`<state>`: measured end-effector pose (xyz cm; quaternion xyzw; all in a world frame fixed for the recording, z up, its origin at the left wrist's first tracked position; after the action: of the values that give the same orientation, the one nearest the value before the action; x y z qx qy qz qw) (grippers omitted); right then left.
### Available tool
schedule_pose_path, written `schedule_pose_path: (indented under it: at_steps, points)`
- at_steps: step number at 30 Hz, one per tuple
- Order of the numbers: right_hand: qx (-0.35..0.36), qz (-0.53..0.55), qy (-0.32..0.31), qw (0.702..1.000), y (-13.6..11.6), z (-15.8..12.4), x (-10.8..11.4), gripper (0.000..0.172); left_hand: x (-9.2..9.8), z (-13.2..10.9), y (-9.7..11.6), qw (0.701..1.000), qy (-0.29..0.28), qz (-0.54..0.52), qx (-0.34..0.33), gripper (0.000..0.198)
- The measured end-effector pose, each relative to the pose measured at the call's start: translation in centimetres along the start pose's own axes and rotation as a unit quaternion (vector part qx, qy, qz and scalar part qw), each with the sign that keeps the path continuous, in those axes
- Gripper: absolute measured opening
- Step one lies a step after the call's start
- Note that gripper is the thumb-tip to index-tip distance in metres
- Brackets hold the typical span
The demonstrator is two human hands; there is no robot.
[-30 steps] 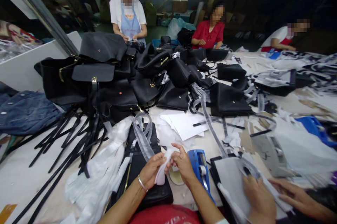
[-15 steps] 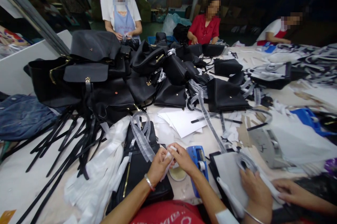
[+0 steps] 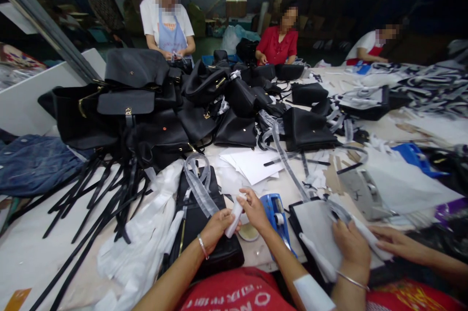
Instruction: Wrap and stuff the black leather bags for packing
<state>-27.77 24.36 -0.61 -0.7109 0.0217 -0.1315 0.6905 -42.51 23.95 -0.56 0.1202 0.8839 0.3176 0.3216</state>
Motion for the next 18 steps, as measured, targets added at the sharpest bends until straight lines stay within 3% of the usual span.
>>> schedule_pose_path:
  at_steps: [4, 10, 15, 18]
  points:
    - [-0.092, 0.134, 0.126, 0.979, 2.1, -3.3, -1.3, 0.044, 0.1, 0.1, -0.4, 0.999, 0.042, -0.019, -0.014, 0.040]
    - [-0.084, 0.128, 0.116, 0.981, 0.7, -6.8, -2.9, 0.035, -0.1, -0.3, -0.5, 0.997, 0.062, -0.005, -0.053, 0.039]
    - [-0.094, 0.138, 0.104, 0.980, 0.6, -6.5, -3.2, 0.028, -0.3, -0.9, -0.1, 0.998, 0.045, 0.005, -0.052, 0.039]
    - [-0.069, 0.058, 0.118, 0.989, 0.7, -5.9, -3.6, 0.022, -0.2, -0.9, 0.0, 0.997, 0.058, -0.004, -0.043, 0.040]
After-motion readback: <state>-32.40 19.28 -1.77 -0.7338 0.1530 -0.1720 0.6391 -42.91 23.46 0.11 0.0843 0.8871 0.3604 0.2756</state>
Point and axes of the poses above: each hand's wrist, its own z-axis towards the middle knuckle, its own x-axis out of the back of the hand, y = z × x, the point moved 4 cm from there along z, towards the middle knuckle, and after that the axes turned 11 degrees about x, right-handed, at the moved point
